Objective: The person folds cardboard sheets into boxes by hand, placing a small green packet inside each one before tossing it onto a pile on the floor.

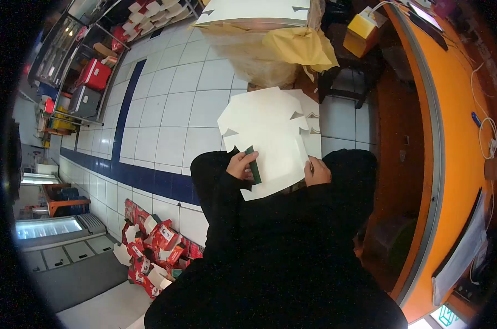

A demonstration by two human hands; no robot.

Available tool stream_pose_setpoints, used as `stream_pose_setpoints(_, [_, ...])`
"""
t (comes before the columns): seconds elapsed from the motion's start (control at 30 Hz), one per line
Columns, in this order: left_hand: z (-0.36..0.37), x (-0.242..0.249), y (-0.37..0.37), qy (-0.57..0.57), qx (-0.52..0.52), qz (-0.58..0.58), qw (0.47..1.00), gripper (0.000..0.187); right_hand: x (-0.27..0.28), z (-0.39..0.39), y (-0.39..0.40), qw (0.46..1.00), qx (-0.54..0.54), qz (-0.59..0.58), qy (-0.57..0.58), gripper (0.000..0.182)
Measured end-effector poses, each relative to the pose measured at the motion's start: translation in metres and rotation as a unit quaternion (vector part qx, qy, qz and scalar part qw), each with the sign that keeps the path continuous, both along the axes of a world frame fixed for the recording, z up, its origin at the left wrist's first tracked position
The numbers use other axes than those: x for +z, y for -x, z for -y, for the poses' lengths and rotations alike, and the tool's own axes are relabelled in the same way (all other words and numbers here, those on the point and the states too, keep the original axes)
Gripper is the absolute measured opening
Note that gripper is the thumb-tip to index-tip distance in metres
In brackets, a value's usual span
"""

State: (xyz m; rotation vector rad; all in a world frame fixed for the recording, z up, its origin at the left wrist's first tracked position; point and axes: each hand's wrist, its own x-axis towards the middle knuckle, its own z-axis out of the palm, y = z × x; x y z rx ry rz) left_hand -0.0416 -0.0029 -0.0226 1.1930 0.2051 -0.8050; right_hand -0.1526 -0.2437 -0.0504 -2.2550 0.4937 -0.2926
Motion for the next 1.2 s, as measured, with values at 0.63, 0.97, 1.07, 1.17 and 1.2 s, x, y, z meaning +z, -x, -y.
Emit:
stream_pose_setpoints(0.63, [0.035, 0.0, 0.017, -0.015, 0.157, 0.03, 0.987, 0.039, 0.061, -0.085, 0.0, 0.989, 0.015, 0.143, 0.04, 0.012])
stream_pose_setpoints(0.97, [0.049, -0.026, 0.022, -0.093, 0.029, 0.141, 0.985, 0.032, 0.05, -0.083, -0.008, 0.989, 0.036, 0.13, 0.064, 0.014])
stream_pose_setpoints(1.07, [0.05, -0.017, 0.024, 0.078, 0.116, -0.019, 0.99, 0.041, 0.036, -0.074, -0.009, 0.998, 0.046, 0.004, -0.046, 0.015])
stream_pose_setpoints(1.17, [0.036, -0.046, 0.003, 0.053, 0.171, -0.084, 0.98, 0.054, 0.031, -0.07, -0.011, 0.99, 0.028, -0.041, -0.131, 0.014])
stream_pose_setpoints(1.2, [0.031, -0.056, -0.003, 0.021, 0.202, -0.087, 0.975, 0.054, 0.024, -0.068, -0.012, 0.986, 0.042, -0.08, -0.137, 0.016])
